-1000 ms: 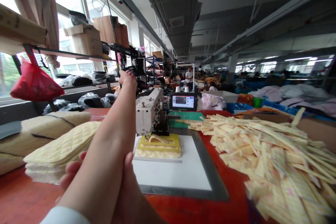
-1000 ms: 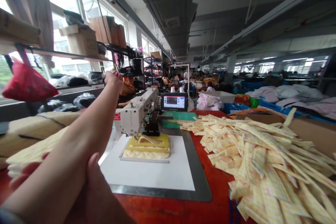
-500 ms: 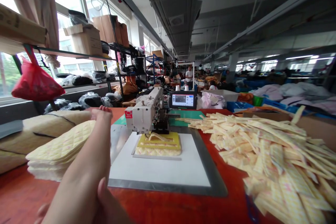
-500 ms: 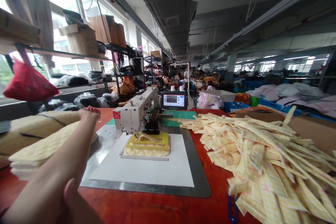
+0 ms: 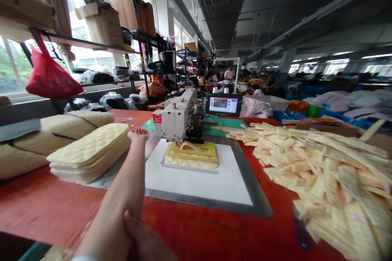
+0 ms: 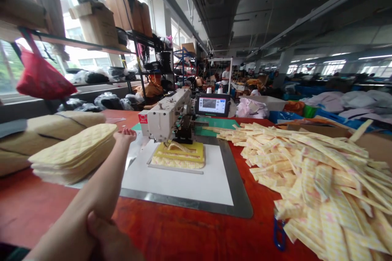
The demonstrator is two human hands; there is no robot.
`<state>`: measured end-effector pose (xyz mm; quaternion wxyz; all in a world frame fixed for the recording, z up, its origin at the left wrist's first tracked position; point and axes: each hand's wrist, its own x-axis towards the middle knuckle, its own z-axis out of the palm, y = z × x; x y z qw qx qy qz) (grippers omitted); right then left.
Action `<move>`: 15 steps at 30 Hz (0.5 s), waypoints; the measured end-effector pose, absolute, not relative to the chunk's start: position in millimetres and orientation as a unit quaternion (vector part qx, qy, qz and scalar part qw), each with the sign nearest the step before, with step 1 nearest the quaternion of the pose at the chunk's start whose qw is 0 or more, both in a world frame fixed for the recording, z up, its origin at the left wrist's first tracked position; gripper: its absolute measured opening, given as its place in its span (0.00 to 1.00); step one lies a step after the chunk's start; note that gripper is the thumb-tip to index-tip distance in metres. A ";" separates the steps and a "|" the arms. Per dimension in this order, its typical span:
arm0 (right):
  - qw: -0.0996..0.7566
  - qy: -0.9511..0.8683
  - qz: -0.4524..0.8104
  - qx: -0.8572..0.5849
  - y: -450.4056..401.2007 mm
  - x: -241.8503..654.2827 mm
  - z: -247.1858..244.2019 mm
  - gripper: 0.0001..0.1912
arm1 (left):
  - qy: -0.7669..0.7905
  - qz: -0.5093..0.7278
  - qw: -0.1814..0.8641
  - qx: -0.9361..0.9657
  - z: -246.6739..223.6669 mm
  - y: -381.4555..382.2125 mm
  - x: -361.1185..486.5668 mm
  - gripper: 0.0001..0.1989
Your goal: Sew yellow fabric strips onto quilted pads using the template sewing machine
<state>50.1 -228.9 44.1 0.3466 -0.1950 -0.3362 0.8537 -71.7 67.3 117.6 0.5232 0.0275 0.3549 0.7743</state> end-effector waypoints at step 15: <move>0.480 -0.437 0.701 -0.297 -172.2 159.0 69.5 0.31 | 0.394 0.754 0.521 0.074 46.7 39.0 -81.3 0.14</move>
